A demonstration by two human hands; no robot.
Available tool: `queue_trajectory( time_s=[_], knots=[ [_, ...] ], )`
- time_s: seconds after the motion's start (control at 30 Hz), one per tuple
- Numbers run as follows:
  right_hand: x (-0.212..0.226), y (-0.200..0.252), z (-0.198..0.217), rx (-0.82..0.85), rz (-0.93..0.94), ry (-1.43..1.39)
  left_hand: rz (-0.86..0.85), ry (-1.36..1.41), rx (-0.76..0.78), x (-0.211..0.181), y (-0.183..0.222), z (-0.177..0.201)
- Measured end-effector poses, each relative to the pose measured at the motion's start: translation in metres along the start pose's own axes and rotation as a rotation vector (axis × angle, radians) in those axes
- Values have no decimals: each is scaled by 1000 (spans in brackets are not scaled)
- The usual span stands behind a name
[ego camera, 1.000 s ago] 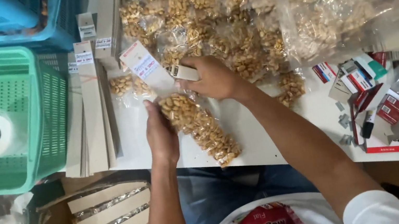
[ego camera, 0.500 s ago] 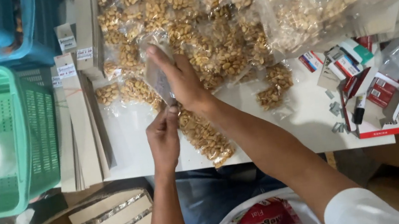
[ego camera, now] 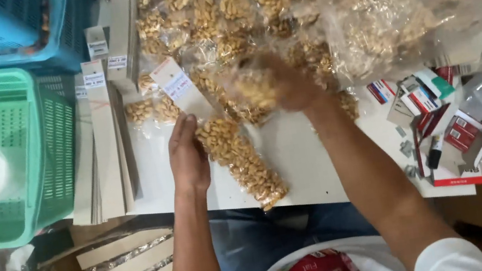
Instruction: Stapling small plastic bags containing nuts onto cardboard strips for retail display.
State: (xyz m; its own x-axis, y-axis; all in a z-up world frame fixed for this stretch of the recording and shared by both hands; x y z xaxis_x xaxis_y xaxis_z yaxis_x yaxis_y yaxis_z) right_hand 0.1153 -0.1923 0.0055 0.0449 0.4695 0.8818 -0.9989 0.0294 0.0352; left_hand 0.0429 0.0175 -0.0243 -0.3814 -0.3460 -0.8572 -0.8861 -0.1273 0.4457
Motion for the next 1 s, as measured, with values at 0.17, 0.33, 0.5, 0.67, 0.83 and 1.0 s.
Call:
queue_trajectory(
  time_s=[0.17, 0.33, 0.5, 0.67, 0.83, 1.0],
  knots=[
    [4, -17, -38, 302, 112, 43, 108, 92, 27, -19, 24, -14],
    [16, -11, -47, 284, 183, 35, -161, -195, 43, -26, 26, -9],
    [75, 16, -41, 121, 228, -235, -385, -294, 60, -9, 23, 1],
    [86, 19, -57, -2, 51, -651, -586, -510, 265, -6, 40, -9],
    [36, 27, -53, 2, 539, -482, -599, -608, 129, -4, 65, 0],
    [-2, 53, -74, 215, 39, -565, -535, -412, 27, -32, 123, 32]
  ],
)
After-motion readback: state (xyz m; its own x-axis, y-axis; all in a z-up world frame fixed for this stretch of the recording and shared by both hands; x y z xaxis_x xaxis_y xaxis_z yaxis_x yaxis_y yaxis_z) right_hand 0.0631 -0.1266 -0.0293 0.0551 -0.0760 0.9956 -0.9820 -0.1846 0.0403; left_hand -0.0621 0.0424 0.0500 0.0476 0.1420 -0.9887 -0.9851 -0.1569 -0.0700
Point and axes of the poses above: each hand's wrist, its own y-axis away from the middle knuckle, its own z-axis out of the back of the hand, x = y × z, the point moved 5 cm from there along -y, towards the middle knuckle, and after that the axes turned 4 degrees about -y, right-handed, at the moved point
